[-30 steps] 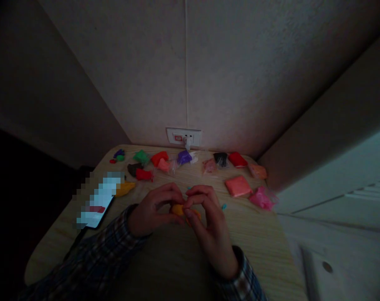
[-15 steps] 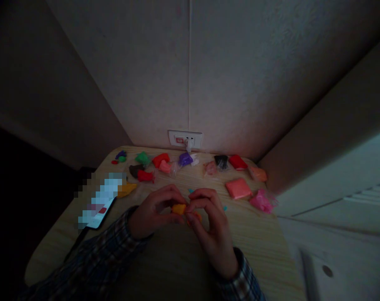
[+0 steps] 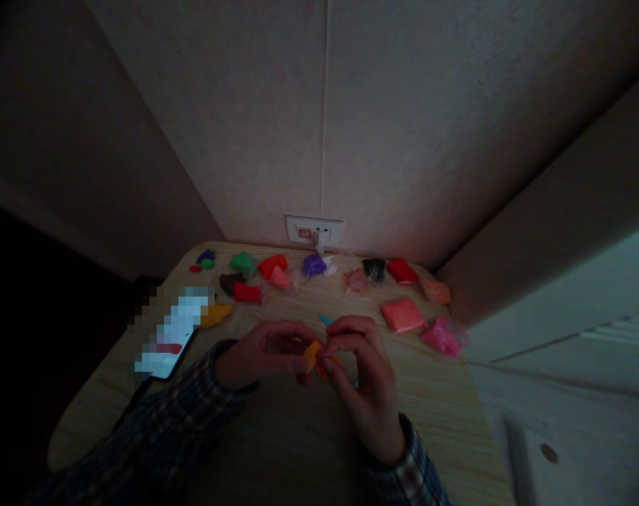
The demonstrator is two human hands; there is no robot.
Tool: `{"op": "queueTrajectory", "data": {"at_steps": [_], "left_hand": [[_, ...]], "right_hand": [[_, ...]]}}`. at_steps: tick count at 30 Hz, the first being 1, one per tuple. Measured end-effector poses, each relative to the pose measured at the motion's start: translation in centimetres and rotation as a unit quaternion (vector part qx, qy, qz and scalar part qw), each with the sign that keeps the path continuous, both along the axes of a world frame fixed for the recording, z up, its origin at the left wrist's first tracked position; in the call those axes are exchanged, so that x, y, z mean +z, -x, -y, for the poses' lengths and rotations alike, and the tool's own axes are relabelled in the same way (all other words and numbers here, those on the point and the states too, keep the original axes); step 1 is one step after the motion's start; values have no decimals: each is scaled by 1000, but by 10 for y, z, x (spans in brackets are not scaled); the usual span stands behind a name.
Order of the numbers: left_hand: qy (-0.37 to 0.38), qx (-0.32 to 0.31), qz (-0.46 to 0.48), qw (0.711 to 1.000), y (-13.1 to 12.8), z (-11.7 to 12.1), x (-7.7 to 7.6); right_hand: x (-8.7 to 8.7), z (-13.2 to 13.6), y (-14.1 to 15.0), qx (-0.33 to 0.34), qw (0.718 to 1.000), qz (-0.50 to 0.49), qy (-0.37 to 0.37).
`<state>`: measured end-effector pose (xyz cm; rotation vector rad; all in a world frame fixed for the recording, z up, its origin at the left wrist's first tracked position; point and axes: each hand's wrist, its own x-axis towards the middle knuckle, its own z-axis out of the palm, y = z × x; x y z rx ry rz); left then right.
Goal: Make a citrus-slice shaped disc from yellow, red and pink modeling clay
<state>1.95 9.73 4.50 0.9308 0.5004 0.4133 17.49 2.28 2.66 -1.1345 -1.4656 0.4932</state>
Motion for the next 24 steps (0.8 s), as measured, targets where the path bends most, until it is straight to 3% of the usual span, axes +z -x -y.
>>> {"op": "queueTrajectory", "data": {"at_steps": [11, 24], "left_hand": [[19, 2, -17, 1000, -1, -1, 4], [-2, -20, -7, 1000, 1, -1, 5]], "right_hand": [[0, 2, -1, -22, 999, 30, -6], [1, 0, -2, 18, 1000, -22, 11]]}}
